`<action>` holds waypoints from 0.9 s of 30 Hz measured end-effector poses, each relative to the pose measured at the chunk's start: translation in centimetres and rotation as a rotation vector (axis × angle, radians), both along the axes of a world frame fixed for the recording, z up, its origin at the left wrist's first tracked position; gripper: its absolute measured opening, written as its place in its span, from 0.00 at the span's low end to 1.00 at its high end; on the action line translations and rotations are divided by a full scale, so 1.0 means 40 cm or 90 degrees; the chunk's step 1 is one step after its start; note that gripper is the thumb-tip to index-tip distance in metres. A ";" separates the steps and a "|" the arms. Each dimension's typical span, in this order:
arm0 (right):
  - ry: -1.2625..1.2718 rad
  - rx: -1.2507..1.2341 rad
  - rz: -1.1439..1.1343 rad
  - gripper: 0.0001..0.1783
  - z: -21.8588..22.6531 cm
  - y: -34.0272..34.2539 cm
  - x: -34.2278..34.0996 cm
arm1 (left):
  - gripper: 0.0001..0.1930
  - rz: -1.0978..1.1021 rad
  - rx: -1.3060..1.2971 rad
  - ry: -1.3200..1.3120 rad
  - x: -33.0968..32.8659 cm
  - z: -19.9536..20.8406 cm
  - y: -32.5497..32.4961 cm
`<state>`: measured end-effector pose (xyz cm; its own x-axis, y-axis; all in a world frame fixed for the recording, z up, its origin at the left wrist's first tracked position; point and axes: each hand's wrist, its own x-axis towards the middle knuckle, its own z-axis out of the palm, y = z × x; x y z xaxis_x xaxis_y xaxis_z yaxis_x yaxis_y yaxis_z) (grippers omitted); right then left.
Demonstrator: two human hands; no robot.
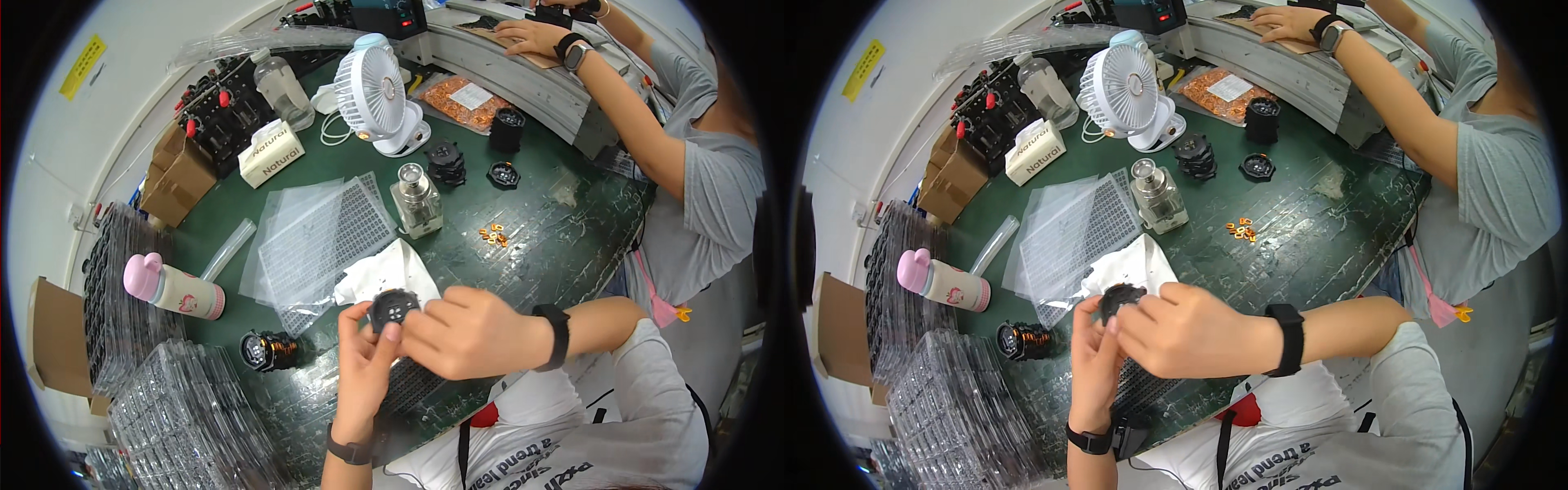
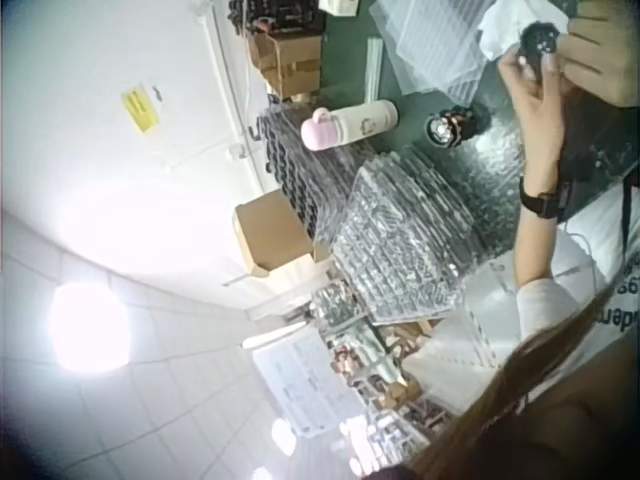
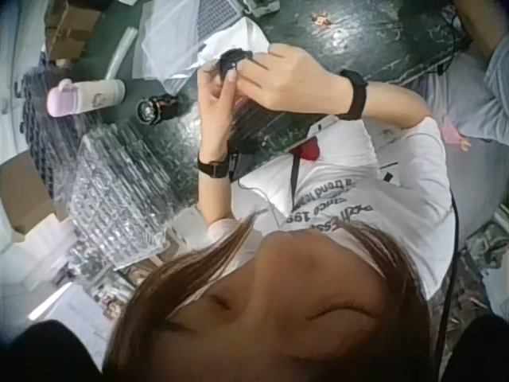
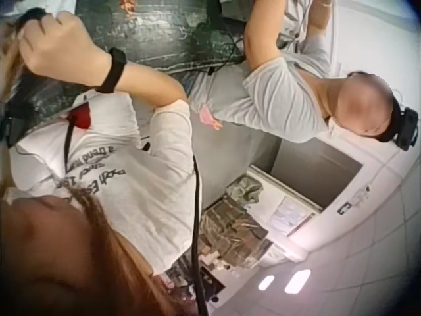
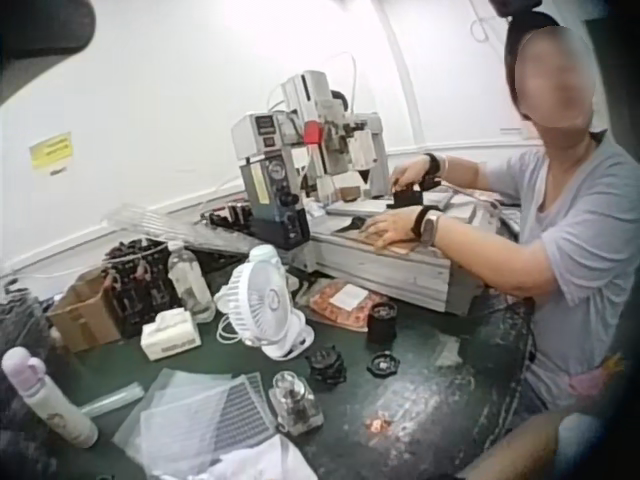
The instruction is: Wiping and inspecting small electronic components at a factory workbench.
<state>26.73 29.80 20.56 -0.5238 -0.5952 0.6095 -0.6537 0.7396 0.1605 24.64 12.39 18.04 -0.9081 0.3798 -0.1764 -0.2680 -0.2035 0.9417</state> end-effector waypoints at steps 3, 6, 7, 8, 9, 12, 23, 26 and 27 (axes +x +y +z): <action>0.049 -0.065 0.085 0.06 -0.015 -0.017 -0.030 | 0.14 0.058 -0.006 0.016 -0.020 -0.008 -0.013; -0.061 -0.250 0.162 0.09 -0.016 0.010 -0.059 | 0.10 0.110 -0.035 0.035 -0.038 -0.015 -0.026; -0.198 -0.282 0.171 0.13 -0.013 0.028 -0.074 | 0.09 0.134 -0.023 0.036 -0.043 -0.020 -0.028; -0.319 -0.263 0.179 0.14 -0.021 0.055 -0.096 | 0.08 0.154 -0.012 0.037 -0.046 -0.021 -0.026; -0.414 -0.247 0.206 0.14 -0.037 0.076 -0.117 | 0.08 0.154 -0.021 0.045 -0.046 -0.025 -0.033; -0.595 -0.223 0.253 0.15 -0.074 0.116 -0.151 | 0.13 0.152 -0.007 0.021 -0.048 -0.005 -0.026; -0.912 -0.336 0.169 0.13 -0.070 0.139 -0.153 | 0.16 0.044 0.013 -0.049 -0.021 0.000 0.001; -0.907 -0.307 0.124 0.11 -0.060 0.133 -0.148 | 0.16 0.006 0.032 -0.093 -0.014 -0.012 0.006; -0.852 -0.291 0.105 0.11 -0.061 0.127 -0.143 | 0.15 0.009 0.033 -0.109 -0.012 -0.018 0.008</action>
